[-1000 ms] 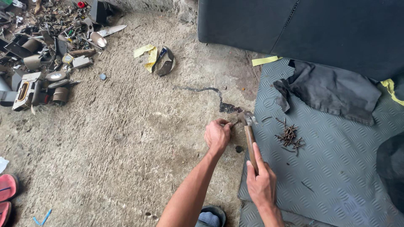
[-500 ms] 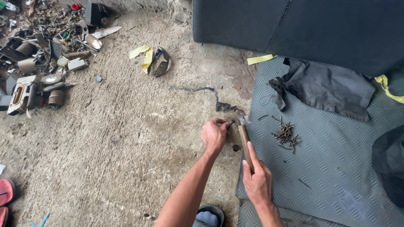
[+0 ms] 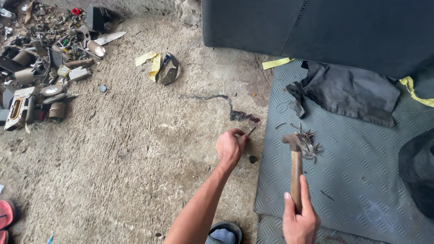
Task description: The person picks up bent nails from a pile and straightens them by tapping them with a hammer on the floor.
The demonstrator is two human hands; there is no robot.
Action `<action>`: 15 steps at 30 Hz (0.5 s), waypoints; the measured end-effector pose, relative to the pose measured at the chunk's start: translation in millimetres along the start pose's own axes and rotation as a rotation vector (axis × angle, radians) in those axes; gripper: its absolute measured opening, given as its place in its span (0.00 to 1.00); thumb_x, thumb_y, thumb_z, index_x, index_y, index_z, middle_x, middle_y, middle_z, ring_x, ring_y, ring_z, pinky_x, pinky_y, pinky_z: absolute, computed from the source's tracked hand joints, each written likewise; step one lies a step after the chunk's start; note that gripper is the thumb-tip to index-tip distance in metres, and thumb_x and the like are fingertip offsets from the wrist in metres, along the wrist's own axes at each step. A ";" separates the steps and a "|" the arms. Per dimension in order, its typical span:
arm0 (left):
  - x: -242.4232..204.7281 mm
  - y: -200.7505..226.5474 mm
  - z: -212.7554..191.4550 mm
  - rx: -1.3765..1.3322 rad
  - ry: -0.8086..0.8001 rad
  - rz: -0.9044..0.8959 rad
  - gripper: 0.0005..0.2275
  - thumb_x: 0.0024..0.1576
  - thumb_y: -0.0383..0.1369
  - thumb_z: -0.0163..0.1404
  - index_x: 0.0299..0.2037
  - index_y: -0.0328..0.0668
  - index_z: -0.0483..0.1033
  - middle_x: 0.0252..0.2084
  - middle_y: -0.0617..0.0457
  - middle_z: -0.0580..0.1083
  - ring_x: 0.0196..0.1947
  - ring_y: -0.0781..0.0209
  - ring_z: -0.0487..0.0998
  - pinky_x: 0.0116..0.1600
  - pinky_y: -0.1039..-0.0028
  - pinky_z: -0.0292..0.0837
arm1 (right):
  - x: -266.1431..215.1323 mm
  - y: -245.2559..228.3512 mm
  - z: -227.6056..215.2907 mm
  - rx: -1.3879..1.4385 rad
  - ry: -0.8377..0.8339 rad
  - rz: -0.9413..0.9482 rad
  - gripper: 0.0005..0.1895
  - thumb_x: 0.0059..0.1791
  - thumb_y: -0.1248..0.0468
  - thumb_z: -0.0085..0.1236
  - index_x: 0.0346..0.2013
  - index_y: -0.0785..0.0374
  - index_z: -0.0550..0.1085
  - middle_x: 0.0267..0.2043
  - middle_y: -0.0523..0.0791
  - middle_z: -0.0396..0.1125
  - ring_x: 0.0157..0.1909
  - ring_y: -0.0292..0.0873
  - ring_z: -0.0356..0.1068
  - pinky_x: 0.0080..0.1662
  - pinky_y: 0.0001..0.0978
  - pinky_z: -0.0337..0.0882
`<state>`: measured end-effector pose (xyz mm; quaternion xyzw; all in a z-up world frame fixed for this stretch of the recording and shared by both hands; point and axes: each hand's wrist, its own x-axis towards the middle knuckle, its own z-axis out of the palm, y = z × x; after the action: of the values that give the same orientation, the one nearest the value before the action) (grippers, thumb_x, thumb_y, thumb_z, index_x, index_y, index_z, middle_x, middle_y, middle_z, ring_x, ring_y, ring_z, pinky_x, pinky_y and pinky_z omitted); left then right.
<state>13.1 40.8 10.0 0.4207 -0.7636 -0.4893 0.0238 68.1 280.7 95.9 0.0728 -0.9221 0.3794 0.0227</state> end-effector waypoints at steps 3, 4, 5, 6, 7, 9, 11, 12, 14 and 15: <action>-2.0 -1.0 0.3 0.160 0.071 0.284 0.06 0.55 0.34 0.60 0.39 0.47 0.85 0.33 0.45 0.80 0.27 0.51 0.80 0.31 0.61 0.74 | -14.7 46.3 -5.7 0.024 0.132 -0.043 0.34 0.45 0.69 0.63 0.67 0.56 0.69 0.58 0.57 0.72 0.58 0.50 0.74 0.51 0.38 0.74; -1.1 -0.2 2.6 0.222 0.108 0.402 0.05 0.53 0.33 0.61 0.37 0.44 0.85 0.35 0.43 0.80 0.30 0.48 0.80 0.33 0.59 0.74 | -19.7 64.5 -5.8 0.052 0.183 -0.051 0.34 0.46 0.70 0.62 0.68 0.56 0.69 0.59 0.57 0.71 0.59 0.51 0.73 0.54 0.39 0.73; 2.1 0.6 4.7 0.217 0.069 0.377 0.06 0.53 0.33 0.61 0.38 0.43 0.84 0.36 0.43 0.80 0.31 0.47 0.81 0.35 0.59 0.75 | -23.3 83.5 -5.2 0.079 0.235 -0.059 0.34 0.46 0.70 0.62 0.68 0.57 0.69 0.61 0.58 0.70 0.61 0.52 0.72 0.56 0.40 0.72; 4.6 -0.4 6.5 0.217 0.023 0.351 0.06 0.53 0.32 0.60 0.38 0.43 0.84 0.37 0.43 0.80 0.32 0.47 0.81 0.37 0.59 0.75 | -30.3 102.3 -7.3 0.104 0.288 -0.062 0.33 0.47 0.71 0.61 0.68 0.57 0.70 0.62 0.58 0.70 0.63 0.54 0.71 0.58 0.41 0.71; 7.1 -1.9 8.3 0.219 -0.023 0.326 0.06 0.53 0.32 0.60 0.39 0.43 0.83 0.38 0.43 0.80 0.34 0.46 0.81 0.39 0.60 0.75 | -37.3 120.7 -14.3 -0.004 0.314 0.012 0.33 0.46 0.70 0.63 0.67 0.56 0.71 0.56 0.57 0.71 0.57 0.53 0.72 0.56 0.42 0.72; 14.2 -8.5 5.2 -0.014 -0.094 0.436 0.07 0.53 0.30 0.60 0.39 0.39 0.82 0.36 0.44 0.82 0.34 0.53 0.83 0.41 0.64 0.77 | -46.9 149.8 -25.6 -0.206 0.345 0.159 0.33 0.44 0.70 0.66 0.65 0.54 0.75 0.46 0.56 0.74 0.46 0.52 0.74 0.52 0.43 0.73; 19.6 -13.4 0.9 -0.150 -0.176 0.458 0.07 0.53 0.29 0.60 0.40 0.37 0.82 0.36 0.46 0.83 0.35 0.58 0.85 0.42 0.69 0.79 | -57.5 166.8 -31.9 -0.310 0.335 0.272 0.33 0.44 0.69 0.67 0.65 0.51 0.76 0.38 0.53 0.73 0.45 0.50 0.73 0.50 0.43 0.74; 22.7 -12.4 0.4 -0.171 -0.220 0.432 0.08 0.53 0.29 0.60 0.40 0.37 0.83 0.37 0.47 0.83 0.35 0.60 0.85 0.42 0.72 0.80 | -61.2 171.1 -34.1 -0.362 0.332 0.329 0.34 0.44 0.69 0.67 0.66 0.49 0.77 0.34 0.52 0.73 0.44 0.50 0.72 0.48 0.43 0.75; 25.2 -9.2 -1.6 -0.241 -0.308 0.398 0.08 0.53 0.29 0.61 0.40 0.35 0.83 0.36 0.48 0.82 0.34 0.63 0.82 0.40 0.75 0.79 | -68.2 172.8 -36.3 -0.407 0.375 0.253 0.32 0.43 0.66 0.69 0.63 0.47 0.77 0.37 0.49 0.73 0.45 0.48 0.72 0.49 0.43 0.74; 24.6 -7.2 -3.2 -0.292 -0.351 0.390 0.08 0.54 0.28 0.61 0.40 0.33 0.84 0.35 0.47 0.82 0.33 0.64 0.80 0.38 0.75 0.77 | -70.6 171.5 -36.9 -0.431 0.395 0.214 0.32 0.43 0.65 0.70 0.62 0.45 0.77 0.39 0.47 0.74 0.45 0.48 0.72 0.50 0.43 0.74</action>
<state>3.1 20.9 -3.1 0.1670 -0.7441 -0.6452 0.0452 111.5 435.2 -4.1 -0.1062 -0.9615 0.1820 0.1761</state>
